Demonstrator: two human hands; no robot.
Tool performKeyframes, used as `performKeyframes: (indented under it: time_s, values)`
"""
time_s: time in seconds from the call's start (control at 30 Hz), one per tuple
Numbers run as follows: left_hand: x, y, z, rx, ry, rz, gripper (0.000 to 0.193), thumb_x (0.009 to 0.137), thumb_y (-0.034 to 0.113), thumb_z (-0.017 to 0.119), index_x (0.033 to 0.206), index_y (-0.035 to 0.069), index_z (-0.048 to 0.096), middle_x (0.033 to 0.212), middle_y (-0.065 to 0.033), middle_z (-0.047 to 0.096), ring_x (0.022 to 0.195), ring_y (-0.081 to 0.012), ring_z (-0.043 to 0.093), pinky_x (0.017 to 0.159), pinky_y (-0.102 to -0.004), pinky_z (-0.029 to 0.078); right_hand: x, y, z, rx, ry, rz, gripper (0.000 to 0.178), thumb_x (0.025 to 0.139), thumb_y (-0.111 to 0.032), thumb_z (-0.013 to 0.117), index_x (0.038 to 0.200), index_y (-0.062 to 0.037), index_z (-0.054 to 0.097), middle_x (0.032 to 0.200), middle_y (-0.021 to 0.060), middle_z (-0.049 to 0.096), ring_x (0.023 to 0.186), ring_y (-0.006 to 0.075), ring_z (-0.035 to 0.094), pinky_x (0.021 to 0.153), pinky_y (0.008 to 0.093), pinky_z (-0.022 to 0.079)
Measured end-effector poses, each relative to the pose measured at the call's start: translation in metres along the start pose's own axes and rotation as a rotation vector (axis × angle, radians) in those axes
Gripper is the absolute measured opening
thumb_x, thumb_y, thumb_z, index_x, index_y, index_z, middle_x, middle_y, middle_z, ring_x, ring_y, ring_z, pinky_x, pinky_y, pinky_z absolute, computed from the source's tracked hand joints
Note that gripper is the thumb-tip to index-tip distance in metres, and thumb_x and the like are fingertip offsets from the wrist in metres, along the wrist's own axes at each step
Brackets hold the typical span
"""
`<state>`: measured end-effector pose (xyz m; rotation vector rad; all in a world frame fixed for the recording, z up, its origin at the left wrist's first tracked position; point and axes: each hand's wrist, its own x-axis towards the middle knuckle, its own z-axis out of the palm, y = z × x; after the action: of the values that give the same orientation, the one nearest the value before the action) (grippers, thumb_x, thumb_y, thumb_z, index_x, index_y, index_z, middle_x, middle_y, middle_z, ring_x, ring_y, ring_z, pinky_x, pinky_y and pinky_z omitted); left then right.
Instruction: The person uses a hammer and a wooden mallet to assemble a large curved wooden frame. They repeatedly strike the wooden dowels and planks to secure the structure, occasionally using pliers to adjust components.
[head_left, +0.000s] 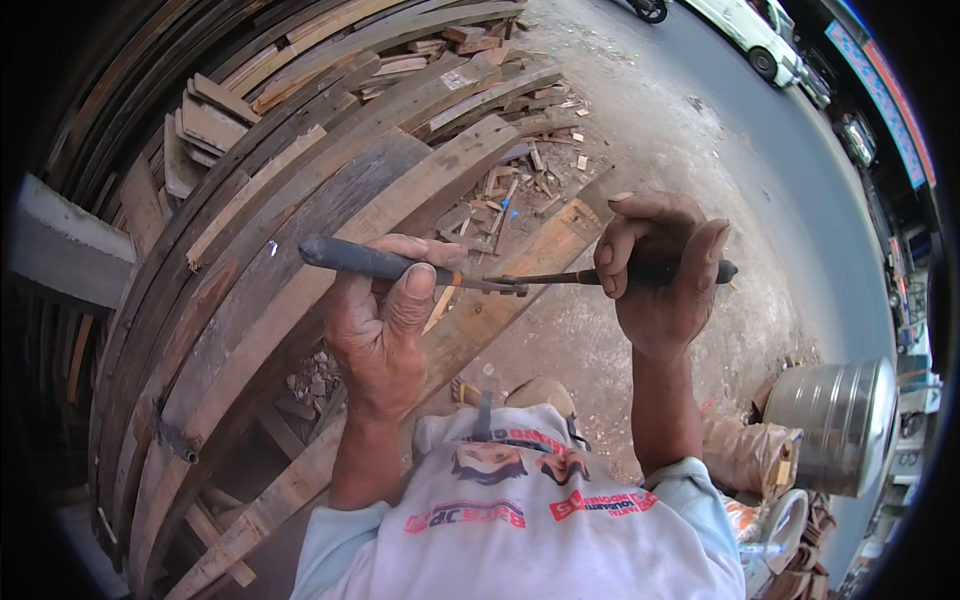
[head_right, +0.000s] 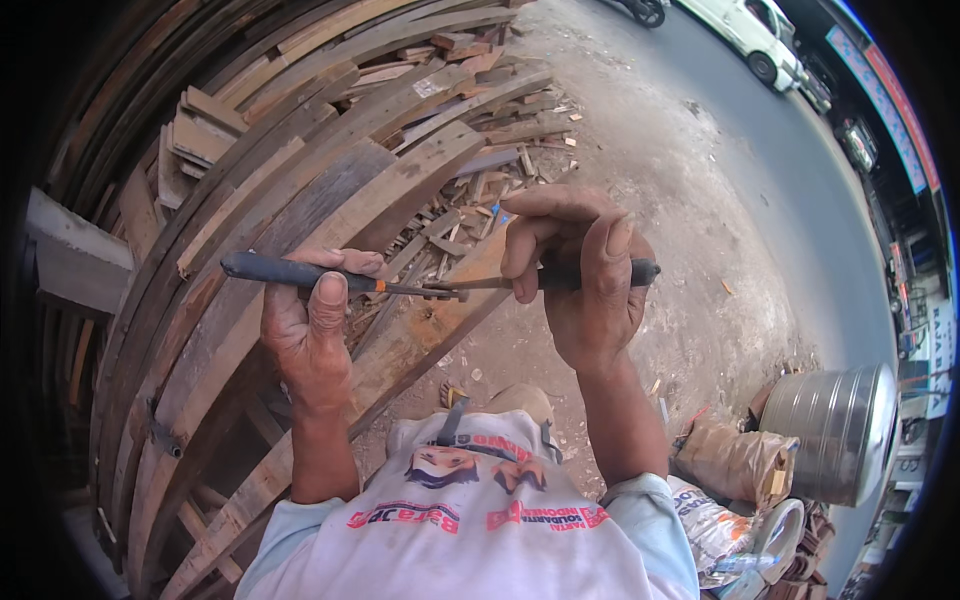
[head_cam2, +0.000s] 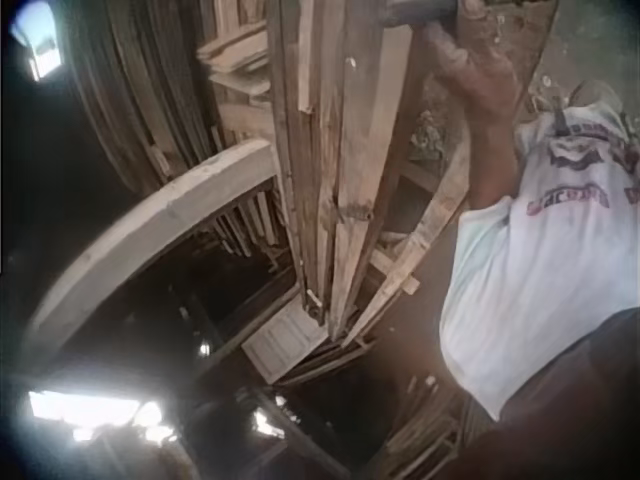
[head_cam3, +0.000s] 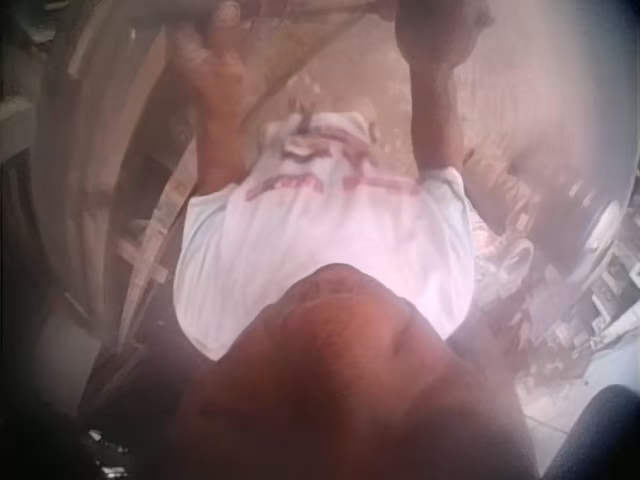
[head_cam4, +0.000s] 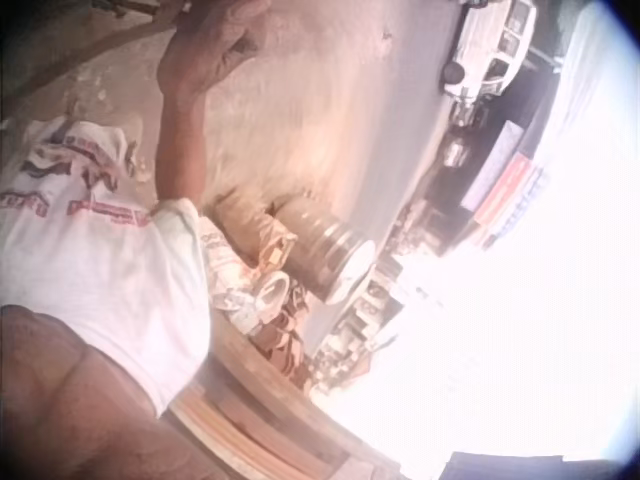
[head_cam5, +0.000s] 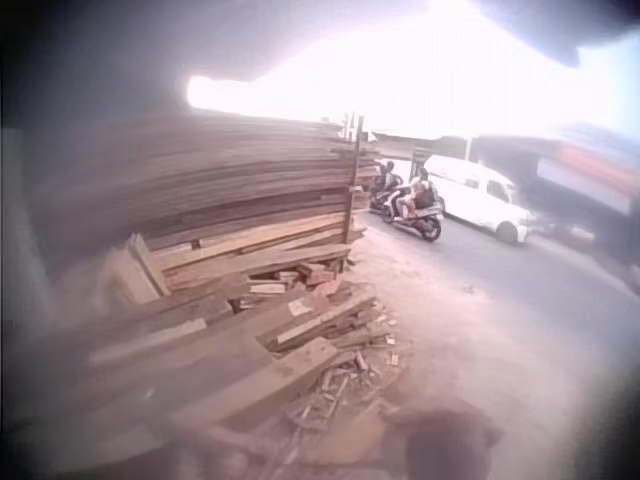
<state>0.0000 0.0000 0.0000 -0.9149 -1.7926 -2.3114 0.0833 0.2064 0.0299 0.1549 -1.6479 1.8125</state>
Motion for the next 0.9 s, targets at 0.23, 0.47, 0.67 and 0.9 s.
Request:
performKeyframes:
  time_s: [0.23, 0.47, 0.67, 0.9]
  values:
    - [0.005, -0.008, -0.007, 0.278, 0.145, -0.078, 0.024, 0.099, 0.021, 0.067, 0.112, 0.000, 0.061, 0.097, -0.0120, 0.073, 0.091, -0.0170, 0.069, 0.081, -0.0309, 0.055, 0.042, 0.050, 0.007, 0.107, -0.261, 0.137, 0.079, 0.106, -0.062, 0.024, 0.112, 0.0076, 0.062, 0.063, 0.0095, 0.058, 0.048, 0.0125, 0.049, 0.048, 0.0246, 0.041]
    - [-0.013, -0.010, 0.020, 0.485, 0.351, -0.170, 0.034, 0.100, 0.027, 0.067, 0.113, -0.002, 0.056, 0.097, -0.0159, 0.071, 0.090, -0.0227, 0.070, 0.082, -0.0371, 0.058, 0.070, 0.068, 0.007, 0.259, -0.563, 0.210, 0.062, 0.106, -0.051, 0.042, 0.112, 0.0061, 0.066, 0.075, 0.0098, 0.065, 0.058, 0.0115, 0.059, 0.054, 0.0258, 0.046]
    - [-0.027, -0.005, 0.046, 0.556, 0.522, -0.089, 0.030, 0.100, 0.026, 0.067, 0.108, -0.002, 0.062, 0.094, -0.0122, 0.073, 0.085, -0.0149, 0.068, 0.077, -0.0296, 0.054, 0.097, 0.073, 0.017, 0.242, -0.819, 0.129, 0.057, 0.102, -0.046, 0.053, 0.116, 0.0071, 0.066, 0.090, 0.0159, 0.066, 0.078, 0.0199, 0.063, 0.071, 0.0332, 0.051]
    - [-0.034, 0.001, 0.062, 0.623, 0.666, -0.085, 0.033, 0.100, 0.023, 0.066, 0.118, -0.004, 0.064, 0.099, -0.0117, 0.074, 0.089, -0.0173, 0.070, 0.081, -0.0309, 0.055, 0.106, 0.064, 0.062, 0.461, -1.206, 0.031, 0.067, 0.094, -0.050, 0.063, 0.133, 0.0042, 0.057, 0.118, 0.0221, 0.067, 0.110, 0.0322, 0.067, 0.096, 0.0417, 0.052]
